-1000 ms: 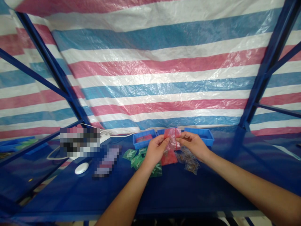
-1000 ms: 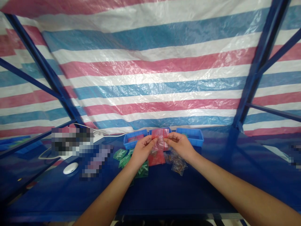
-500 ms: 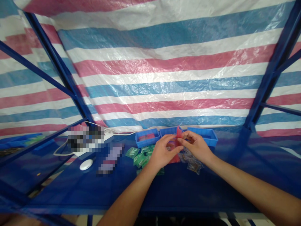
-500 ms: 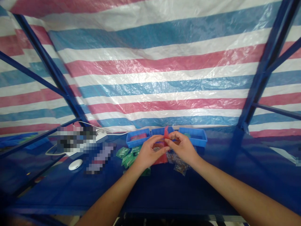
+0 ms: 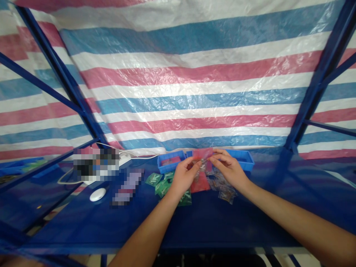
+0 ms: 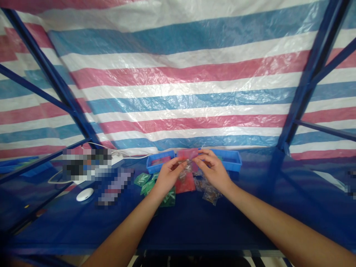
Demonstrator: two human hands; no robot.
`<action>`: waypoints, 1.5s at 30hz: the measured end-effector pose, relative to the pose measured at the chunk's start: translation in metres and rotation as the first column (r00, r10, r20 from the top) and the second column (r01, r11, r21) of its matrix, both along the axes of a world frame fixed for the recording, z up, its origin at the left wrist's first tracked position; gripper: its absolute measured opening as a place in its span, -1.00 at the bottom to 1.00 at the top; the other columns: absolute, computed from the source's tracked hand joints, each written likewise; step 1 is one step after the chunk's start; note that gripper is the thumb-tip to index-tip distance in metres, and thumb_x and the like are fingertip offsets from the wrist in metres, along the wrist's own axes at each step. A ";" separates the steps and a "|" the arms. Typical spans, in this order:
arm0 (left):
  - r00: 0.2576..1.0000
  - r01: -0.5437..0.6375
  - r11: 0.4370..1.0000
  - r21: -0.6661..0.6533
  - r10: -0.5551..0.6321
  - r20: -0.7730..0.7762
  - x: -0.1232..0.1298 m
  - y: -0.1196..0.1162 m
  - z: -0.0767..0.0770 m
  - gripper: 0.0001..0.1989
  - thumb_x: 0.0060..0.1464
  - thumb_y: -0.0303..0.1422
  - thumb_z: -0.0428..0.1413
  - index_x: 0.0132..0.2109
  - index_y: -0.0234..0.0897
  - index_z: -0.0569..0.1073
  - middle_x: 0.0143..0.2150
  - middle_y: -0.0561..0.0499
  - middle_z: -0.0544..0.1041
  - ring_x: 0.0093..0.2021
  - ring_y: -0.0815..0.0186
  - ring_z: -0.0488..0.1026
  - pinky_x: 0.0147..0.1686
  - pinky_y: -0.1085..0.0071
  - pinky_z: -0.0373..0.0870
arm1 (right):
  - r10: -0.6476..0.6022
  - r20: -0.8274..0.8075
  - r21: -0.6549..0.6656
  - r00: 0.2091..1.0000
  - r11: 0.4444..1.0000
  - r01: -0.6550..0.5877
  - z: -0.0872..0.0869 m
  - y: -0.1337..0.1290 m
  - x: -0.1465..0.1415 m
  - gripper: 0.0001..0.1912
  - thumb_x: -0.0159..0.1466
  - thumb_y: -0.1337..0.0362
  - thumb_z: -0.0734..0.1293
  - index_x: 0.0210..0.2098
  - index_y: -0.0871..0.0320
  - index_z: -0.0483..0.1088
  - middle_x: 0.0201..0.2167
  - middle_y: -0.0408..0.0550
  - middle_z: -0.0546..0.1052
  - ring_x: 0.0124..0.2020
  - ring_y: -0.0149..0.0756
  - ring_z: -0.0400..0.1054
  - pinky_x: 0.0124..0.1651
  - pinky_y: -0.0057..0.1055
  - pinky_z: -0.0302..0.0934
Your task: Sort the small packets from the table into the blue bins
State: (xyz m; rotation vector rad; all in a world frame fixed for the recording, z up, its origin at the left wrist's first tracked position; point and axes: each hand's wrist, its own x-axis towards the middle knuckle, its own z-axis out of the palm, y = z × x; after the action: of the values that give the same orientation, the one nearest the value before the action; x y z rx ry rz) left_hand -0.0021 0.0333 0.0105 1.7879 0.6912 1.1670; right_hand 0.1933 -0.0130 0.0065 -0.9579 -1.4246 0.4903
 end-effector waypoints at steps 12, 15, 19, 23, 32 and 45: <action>0.976 -0.210 0.949 0.233 0.217 -0.004 -0.004 0.001 0.004 -0.66 0.19 -0.21 0.24 0.09 -0.17 0.56 0.18 -0.17 0.47 0.08 0.12 0.50 -0.07 0.27 0.53 | 0.021 -0.024 -0.064 1.000 0.998 -0.022 -0.002 0.000 0.001 -0.66 0.31 0.00 0.40 -0.04 0.03 0.59 -0.03 0.01 0.58 0.01 -0.08 0.46 0.07 -0.17 0.35; 0.988 -0.088 0.961 0.262 0.117 -0.097 -0.004 -0.009 0.009 -0.62 0.19 -0.21 0.23 0.13 -0.16 0.55 0.17 -0.17 0.48 0.05 0.13 0.52 -0.03 0.24 0.53 | 0.094 0.009 -0.062 0.996 0.994 -0.093 0.002 -0.008 -0.004 -0.63 0.33 0.01 0.38 0.06 -0.01 0.56 0.10 0.02 0.52 0.11 -0.07 0.42 0.09 -0.19 0.39; 0.983 -0.049 0.968 0.247 0.090 -0.158 -0.001 -0.013 0.009 -0.58 0.14 -0.21 0.27 0.13 -0.18 0.55 0.13 -0.17 0.53 0.07 0.08 0.51 0.01 0.24 0.49 | 0.256 0.057 -0.091 0.965 0.964 -0.250 0.009 -0.021 -0.013 -0.63 0.36 0.03 0.36 0.11 -0.05 0.53 0.15 0.02 0.50 0.17 -0.05 0.40 0.17 -0.15 0.36; 0.980 -0.089 0.979 0.182 0.118 -0.157 -0.003 -0.005 0.006 -0.71 0.27 -0.18 0.12 0.00 -0.21 0.60 -0.08 -0.09 0.63 -0.07 0.12 0.53 0.00 0.25 0.43 | 0.335 0.024 -0.092 0.942 0.939 -0.331 0.014 -0.024 -0.014 -0.68 0.38 0.02 0.34 0.04 -0.06 0.58 0.14 -0.02 0.53 0.23 -0.04 0.36 0.27 -0.10 0.28; 0.995 -0.099 0.994 -0.037 0.099 -0.004 -0.002 0.009 -0.002 -0.65 0.23 -0.07 0.14 -0.12 -0.26 0.61 -0.23 0.02 0.61 -0.24 0.25 0.46 -0.20 0.40 0.34 | 0.088 0.063 -0.018 0.994 0.996 -0.087 0.007 -0.008 0.002 -0.71 0.34 -0.02 0.37 -0.15 -0.03 0.64 0.03 0.02 0.53 0.13 -0.03 0.38 0.10 -0.15 0.36; 0.999 -0.021 0.997 -0.071 0.023 0.032 -0.001 0.011 -0.005 -0.70 0.16 -0.13 0.23 -0.09 -0.25 0.57 -0.19 0.01 0.61 -0.23 0.27 0.49 -0.21 0.42 0.37 | 0.191 -0.054 -0.164 0.980 0.967 -0.197 0.005 -0.006 -0.002 -0.66 0.30 -0.06 0.39 -0.21 0.05 0.62 -0.20 -0.07 0.60 -0.34 -0.25 0.47 -0.22 -0.31 0.40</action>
State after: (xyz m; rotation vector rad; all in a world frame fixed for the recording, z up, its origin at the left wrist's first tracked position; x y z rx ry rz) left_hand -0.0033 0.0443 0.0058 1.7021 0.7255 1.1699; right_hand 0.1912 -0.0192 0.0116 -0.9424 -1.4673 0.7812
